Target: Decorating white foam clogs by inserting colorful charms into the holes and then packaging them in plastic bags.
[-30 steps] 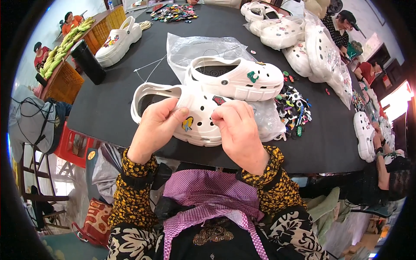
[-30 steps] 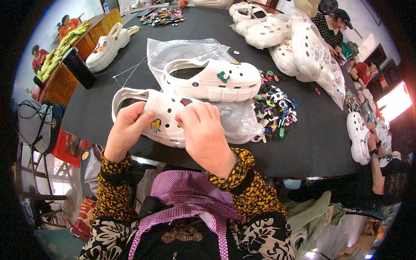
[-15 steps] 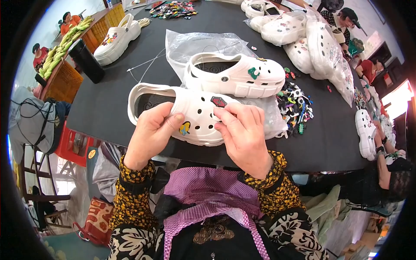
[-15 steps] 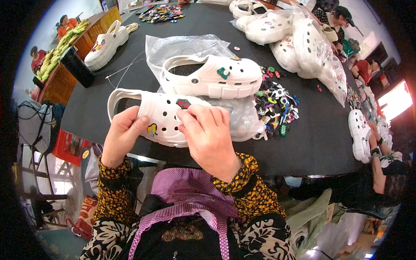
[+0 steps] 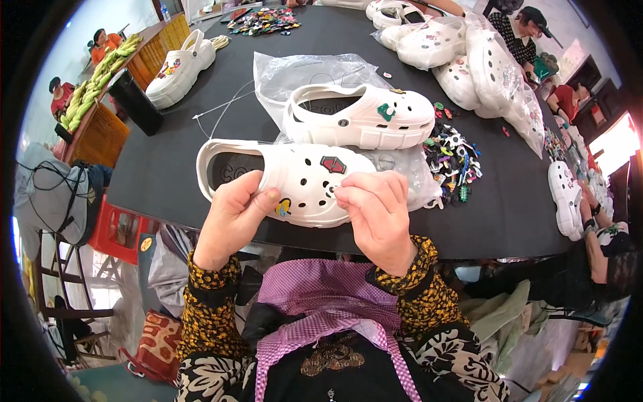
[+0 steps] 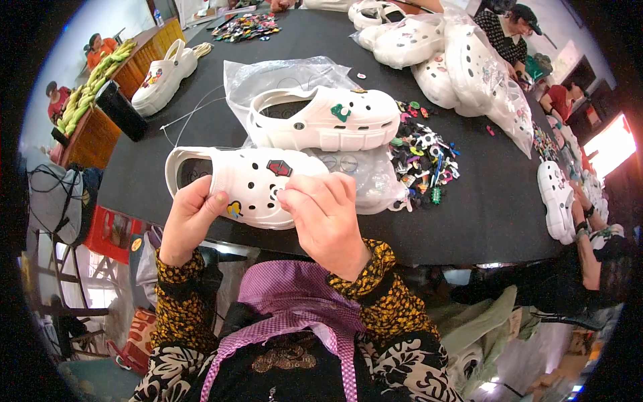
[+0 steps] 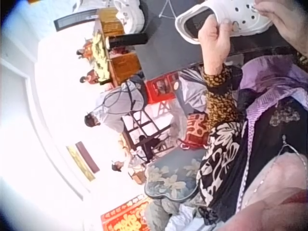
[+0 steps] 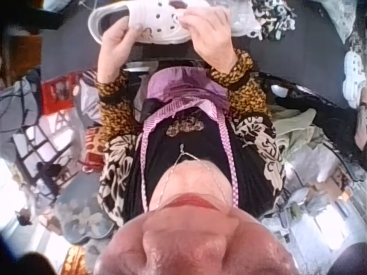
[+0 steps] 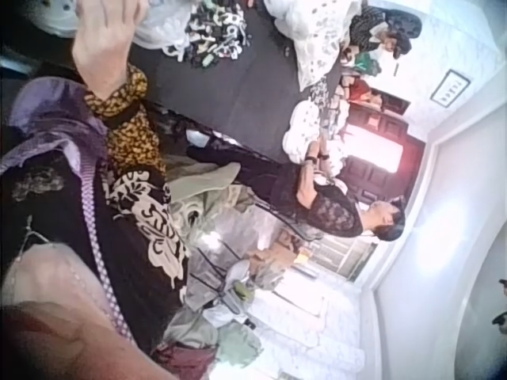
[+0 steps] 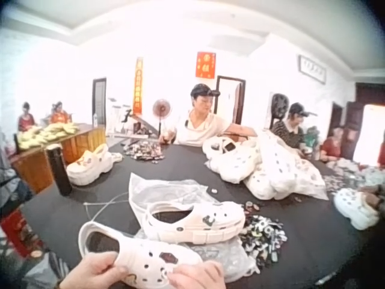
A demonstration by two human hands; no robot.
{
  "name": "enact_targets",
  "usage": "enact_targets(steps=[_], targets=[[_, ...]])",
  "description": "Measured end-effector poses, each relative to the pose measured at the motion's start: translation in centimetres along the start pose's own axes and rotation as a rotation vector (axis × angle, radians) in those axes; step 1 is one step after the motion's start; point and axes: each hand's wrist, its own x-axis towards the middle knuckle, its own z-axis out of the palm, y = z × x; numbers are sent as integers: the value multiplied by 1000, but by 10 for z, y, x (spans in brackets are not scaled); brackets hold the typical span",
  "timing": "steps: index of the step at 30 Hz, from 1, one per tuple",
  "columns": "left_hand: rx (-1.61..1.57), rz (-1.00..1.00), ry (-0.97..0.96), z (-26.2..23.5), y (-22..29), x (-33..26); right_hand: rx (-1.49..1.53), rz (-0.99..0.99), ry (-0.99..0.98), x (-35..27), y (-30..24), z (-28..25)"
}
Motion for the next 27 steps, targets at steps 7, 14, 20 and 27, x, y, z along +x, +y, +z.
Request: enact_targets(steps=[7,14,20,27], targets=[[94,21,-16,-5,-3,-7,-18,-63,26,-5,-2,2],[121,20,-94,-9,12,-19,-32,-143,29,-13,-5,-1],[162,-8,-94,-11,10,-27,-17,-168,42,-16,-6,-1],[224,49,-66,-7,15,-27,25,-186,39,-21,-5,-1]])
